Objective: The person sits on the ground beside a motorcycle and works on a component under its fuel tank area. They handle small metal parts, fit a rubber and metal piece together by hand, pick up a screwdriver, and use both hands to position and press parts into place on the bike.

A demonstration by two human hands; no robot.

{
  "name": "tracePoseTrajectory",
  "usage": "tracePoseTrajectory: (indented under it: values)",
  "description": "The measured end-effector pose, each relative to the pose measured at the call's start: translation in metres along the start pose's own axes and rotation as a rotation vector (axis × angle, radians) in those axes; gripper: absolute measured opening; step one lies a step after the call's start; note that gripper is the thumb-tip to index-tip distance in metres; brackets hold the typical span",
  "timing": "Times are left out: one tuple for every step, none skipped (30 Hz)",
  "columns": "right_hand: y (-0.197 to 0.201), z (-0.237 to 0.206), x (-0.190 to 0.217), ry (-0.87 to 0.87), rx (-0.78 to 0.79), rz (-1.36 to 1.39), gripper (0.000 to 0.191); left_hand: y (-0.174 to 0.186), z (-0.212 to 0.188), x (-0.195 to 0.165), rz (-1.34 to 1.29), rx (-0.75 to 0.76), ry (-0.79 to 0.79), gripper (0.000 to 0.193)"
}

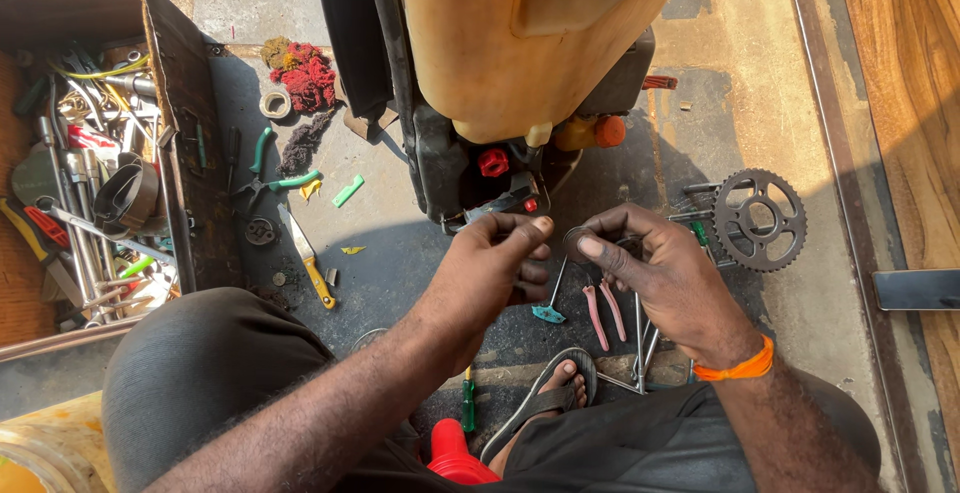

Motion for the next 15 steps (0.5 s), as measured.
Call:
tracePoseTrajectory:
  values:
    - [-0.001, 0.002, -0.006, -0.035, 0.026, 0.038, 0.027, 0.002, -0.001, 0.004, -0.062, -0.014, 0.032, 0.045]
    - [-0.002, 0.003, -0.011, -0.069, 0.049, 0.076, 0.027, 0.004, -0.002, 0.008, -0.122, -0.025, 0.063, 0.048]
    - [-0.003, 0.004, -0.014, -0.098, 0.074, 0.11, 0.028, 0.004, -0.003, 0.011, -0.183, -0.037, 0.089, 0.051]
    - [-0.005, 0.005, -0.015, -0.091, 0.108, 0.119, 0.028, 0.003, -0.004, 0.016, -0.192, -0.031, 0.156, 0.054]
    - [-0.009, 0.004, -0.015, -0.087, 0.145, 0.127, 0.029, 0.0, -0.006, 0.023, -0.203, -0.027, 0.224, 0.058]
    - [-0.014, 0.003, -0.014, -0.079, 0.186, 0.135, 0.03, -0.002, -0.008, 0.029, -0.214, -0.026, 0.287, 0.061]
    - [-0.016, 0.002, -0.012, -0.065, 0.195, 0.113, 0.031, -0.005, -0.005, 0.027, -0.172, -0.001, 0.257, 0.06]
    - [-0.019, 0.0, -0.01, -0.056, 0.205, 0.094, 0.032, -0.008, -0.003, 0.025, -0.131, 0.021, 0.232, 0.06]
    - [-0.023, -0.002, -0.009, -0.05, 0.214, 0.078, 0.032, -0.008, -0.004, 0.025, -0.09, 0.045, 0.212, 0.059]
    - [-0.026, -0.003, -0.009, -0.049, 0.206, 0.076, 0.033, -0.008, -0.005, 0.025, -0.091, 0.048, 0.222, 0.061]
    - [-0.027, -0.003, -0.007, -0.045, 0.196, 0.072, 0.034, -0.009, -0.005, 0.024, -0.09, 0.053, 0.228, 0.062]
    - [-0.029, -0.003, -0.006, -0.038, 0.185, 0.065, 0.035, -0.009, -0.006, 0.023, -0.089, 0.059, 0.23, 0.064]
    - [-0.032, -0.003, -0.006, -0.042, 0.196, 0.065, 0.038, -0.01, -0.008, 0.02, -0.051, 0.086, 0.207, 0.068]
    - [-0.035, -0.003, -0.007, -0.048, 0.21, 0.067, 0.042, -0.012, -0.01, 0.017, -0.014, 0.112, 0.185, 0.071]
    - [-0.039, -0.003, -0.008, -0.054, 0.224, 0.07, 0.045, -0.013, -0.013, 0.014, 0.023, 0.136, 0.164, 0.075]
Point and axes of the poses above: each hand's wrist, its own z-axis towards the middle knuckle, its own y-axis out of the back of the hand, x = y × z, the point moved 6 cm from there along z, towards the middle knuckle, and after that the axes turned 8 degrees about x, right-handed, at the moved point
